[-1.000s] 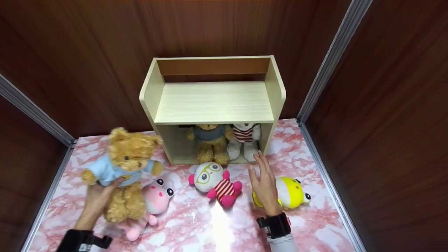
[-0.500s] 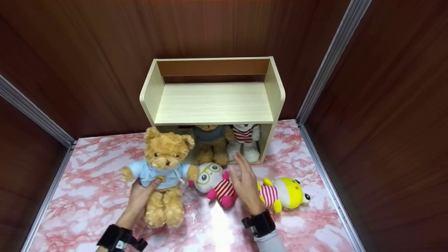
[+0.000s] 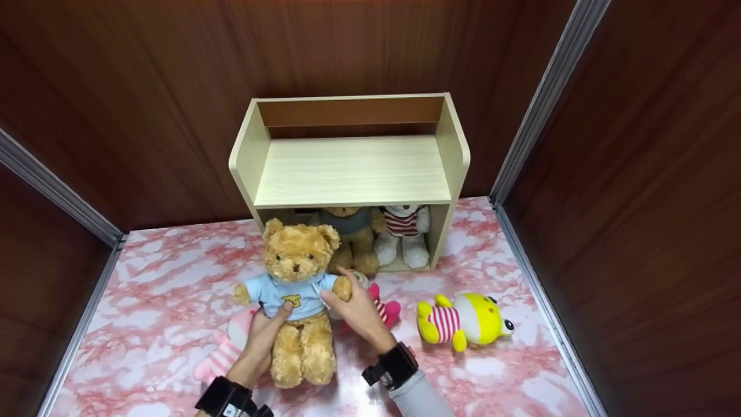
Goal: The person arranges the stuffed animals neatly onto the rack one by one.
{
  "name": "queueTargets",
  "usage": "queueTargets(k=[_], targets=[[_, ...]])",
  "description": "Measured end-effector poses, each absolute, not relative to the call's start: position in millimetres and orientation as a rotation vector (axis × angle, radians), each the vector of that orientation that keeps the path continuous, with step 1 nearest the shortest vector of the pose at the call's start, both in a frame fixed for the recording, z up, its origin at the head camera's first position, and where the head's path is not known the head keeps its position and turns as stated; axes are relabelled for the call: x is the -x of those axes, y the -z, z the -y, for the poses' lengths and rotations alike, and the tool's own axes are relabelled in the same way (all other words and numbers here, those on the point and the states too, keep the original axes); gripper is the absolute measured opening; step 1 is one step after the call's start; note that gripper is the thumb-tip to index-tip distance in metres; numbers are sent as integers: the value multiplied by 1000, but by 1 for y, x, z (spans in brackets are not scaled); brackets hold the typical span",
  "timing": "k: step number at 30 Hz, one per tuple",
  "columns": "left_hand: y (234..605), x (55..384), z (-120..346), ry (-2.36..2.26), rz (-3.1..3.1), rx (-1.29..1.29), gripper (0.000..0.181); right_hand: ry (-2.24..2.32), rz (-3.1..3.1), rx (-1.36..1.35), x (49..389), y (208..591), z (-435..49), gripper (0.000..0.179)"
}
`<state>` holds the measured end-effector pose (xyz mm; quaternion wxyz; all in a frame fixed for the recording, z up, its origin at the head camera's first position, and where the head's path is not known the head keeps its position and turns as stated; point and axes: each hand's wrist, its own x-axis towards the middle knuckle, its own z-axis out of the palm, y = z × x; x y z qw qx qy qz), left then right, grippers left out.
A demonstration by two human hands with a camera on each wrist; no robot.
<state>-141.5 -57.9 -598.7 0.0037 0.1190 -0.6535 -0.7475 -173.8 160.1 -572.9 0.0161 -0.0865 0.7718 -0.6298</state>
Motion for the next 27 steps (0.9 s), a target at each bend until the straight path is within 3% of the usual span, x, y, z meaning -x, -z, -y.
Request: queueTargets(k=[4, 10, 16, 24, 27], targets=[[605, 140, 51, 2411, 1957, -345, 53, 2039, -2313, 271, 173, 568, -150, 65], [609, 139, 49, 2367, 2066, -324, 66, 2030, -2469, 383, 166, 553, -141, 50], [606, 140, 55, 2235, 2170, -268, 80, 1999, -2643, 422, 175, 574, -134, 46], [611, 143, 71, 2076, 2145, -384, 81, 1893, -2492, 414, 178, 581, -134, 49], [615, 142, 77, 2112, 2095, -418, 66, 1866, -2512, 420, 183, 577, -140, 47]])
